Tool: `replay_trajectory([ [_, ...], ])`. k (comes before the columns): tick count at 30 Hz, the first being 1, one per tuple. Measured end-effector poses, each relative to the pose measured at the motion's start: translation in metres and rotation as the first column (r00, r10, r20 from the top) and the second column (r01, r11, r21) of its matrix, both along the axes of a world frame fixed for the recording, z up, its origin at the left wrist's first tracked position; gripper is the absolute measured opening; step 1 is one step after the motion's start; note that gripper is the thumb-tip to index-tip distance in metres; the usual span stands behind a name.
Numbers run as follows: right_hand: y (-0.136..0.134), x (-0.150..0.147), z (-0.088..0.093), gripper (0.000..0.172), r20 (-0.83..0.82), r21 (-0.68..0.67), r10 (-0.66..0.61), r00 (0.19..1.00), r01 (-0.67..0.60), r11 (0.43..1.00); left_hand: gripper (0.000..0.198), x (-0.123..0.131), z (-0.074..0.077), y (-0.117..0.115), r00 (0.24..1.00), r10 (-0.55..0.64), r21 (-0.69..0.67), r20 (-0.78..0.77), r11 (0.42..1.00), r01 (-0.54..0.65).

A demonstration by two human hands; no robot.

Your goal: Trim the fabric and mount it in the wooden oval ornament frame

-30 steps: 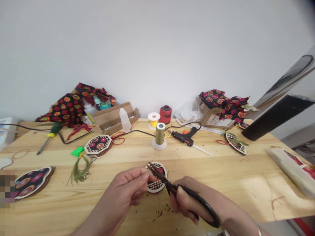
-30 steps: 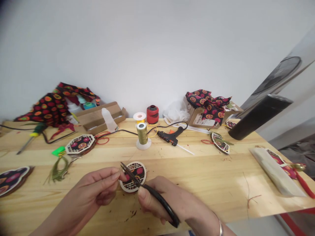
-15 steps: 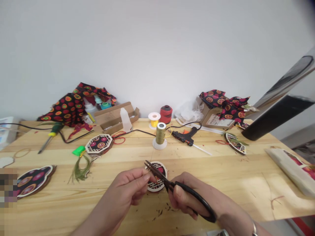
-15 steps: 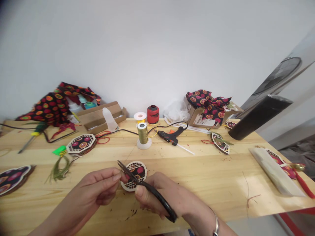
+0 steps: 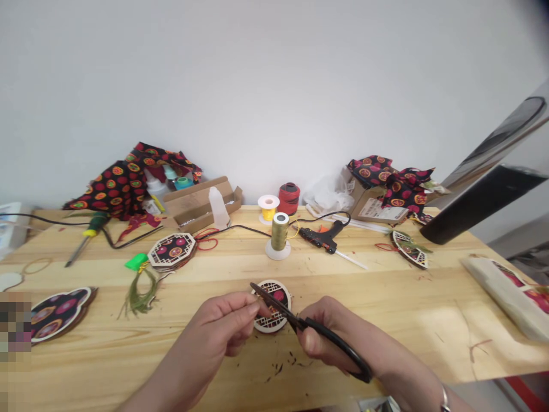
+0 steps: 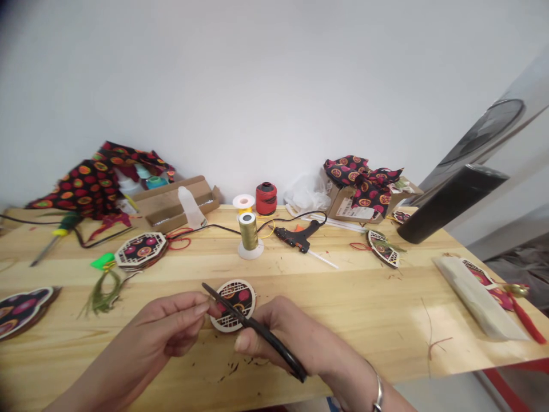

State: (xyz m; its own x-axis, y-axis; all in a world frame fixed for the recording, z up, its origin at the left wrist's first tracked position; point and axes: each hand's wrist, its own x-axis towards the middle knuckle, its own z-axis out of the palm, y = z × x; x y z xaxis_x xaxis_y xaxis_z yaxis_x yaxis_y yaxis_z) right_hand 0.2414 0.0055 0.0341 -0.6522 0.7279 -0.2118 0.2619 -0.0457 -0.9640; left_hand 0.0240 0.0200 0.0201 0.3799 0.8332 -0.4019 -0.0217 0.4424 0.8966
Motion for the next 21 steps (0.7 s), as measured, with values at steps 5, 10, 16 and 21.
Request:
replay_trajectory([
  [5,-0.012,0.011,0.007,0.048,0.288,0.038,-0.152,0.945,0.148,0.988,0.029,-0.008,0.001,0.000,0.997,0.074,0.015,-0.021,0.997,-0.074],
  [10,-0.026,0.060,0.005,0.025,0.788,0.408,-0.415,0.456,0.119,0.905,0.028,-0.038,0.009,0.007,0.957,0.280,0.088,-0.070,0.958,-0.273],
  [16,-0.032,0.134,-0.022,0.027,0.888,0.451,-0.455,0.063,0.077,0.889,0.018,-0.080,0.015,0.018,0.812,0.583,0.281,-0.035,0.785,-0.552],
  [21,-0.029,0.156,-0.034,0.022,0.853,0.493,-0.503,0.136,0.106,0.864,0.012,-0.091,0.022,0.021,0.818,0.572,0.436,0.057,0.723,-0.536],
])
